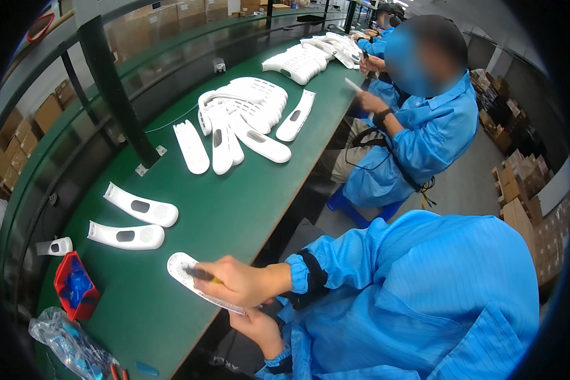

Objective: The worker utilizes a hand scraper tool to remove excess flash, burrs, or imperfections from molded white plastic component products along an assembly line bench.

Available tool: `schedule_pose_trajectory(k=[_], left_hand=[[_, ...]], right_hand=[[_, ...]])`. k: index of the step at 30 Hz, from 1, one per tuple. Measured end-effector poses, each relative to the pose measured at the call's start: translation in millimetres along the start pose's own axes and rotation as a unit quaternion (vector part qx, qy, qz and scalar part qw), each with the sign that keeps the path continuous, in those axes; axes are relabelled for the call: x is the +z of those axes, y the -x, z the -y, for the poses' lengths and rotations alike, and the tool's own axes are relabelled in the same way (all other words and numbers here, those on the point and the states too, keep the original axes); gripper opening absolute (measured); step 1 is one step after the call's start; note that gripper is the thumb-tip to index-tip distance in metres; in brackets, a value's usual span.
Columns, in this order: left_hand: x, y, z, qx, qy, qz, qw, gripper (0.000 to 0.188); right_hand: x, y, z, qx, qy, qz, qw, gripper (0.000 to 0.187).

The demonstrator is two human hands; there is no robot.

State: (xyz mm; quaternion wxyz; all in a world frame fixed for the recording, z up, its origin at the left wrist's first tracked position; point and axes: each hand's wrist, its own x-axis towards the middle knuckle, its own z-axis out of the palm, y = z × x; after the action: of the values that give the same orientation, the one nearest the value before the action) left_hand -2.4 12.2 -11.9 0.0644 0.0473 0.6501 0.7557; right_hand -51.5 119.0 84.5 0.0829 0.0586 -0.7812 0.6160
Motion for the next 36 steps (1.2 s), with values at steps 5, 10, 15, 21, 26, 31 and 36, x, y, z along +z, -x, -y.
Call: schedule_pose_trajectory(k=[5,10,15,21,26,31,36], left_hand=[[10,-4,-14,0.095,-0.036,-0.021,0.995,0.042],[-2,-4,8,-0.016,0.072,0.032,0.997,0.04],[-2,-4,14,-0.041,0.114,0.042,0.992,0.04],[-3,-2,11,-0.042,0.118,0.033,0.992,0.042],[-4,-2,8,-0.031,0.093,0.044,0.994,0.04],[12,4,6,-0.046,0.161,-0.115,0.979,0.035],[-3,-2,6,-0.027,0.093,0.025,0.995,0.038]], right_hand=[[0,17,-10,-0.14,0.018,0.005,0.99,0.021],[-2,-2,11,-0.017,-0.042,-0.026,0.999,0.021],[11,-8,18,0.024,-0.015,-0.032,0.999,0.022],[15,-6,12,-0.002,-0.015,-0.035,0.999,0.022],[19,-5,7,-0.009,0.006,-0.032,0.999,0.025],[30,1,-3,-0.149,0.091,-0.024,0.984,0.024],[15,0,2,0.012,0.005,-0.049,0.999,0.018]])
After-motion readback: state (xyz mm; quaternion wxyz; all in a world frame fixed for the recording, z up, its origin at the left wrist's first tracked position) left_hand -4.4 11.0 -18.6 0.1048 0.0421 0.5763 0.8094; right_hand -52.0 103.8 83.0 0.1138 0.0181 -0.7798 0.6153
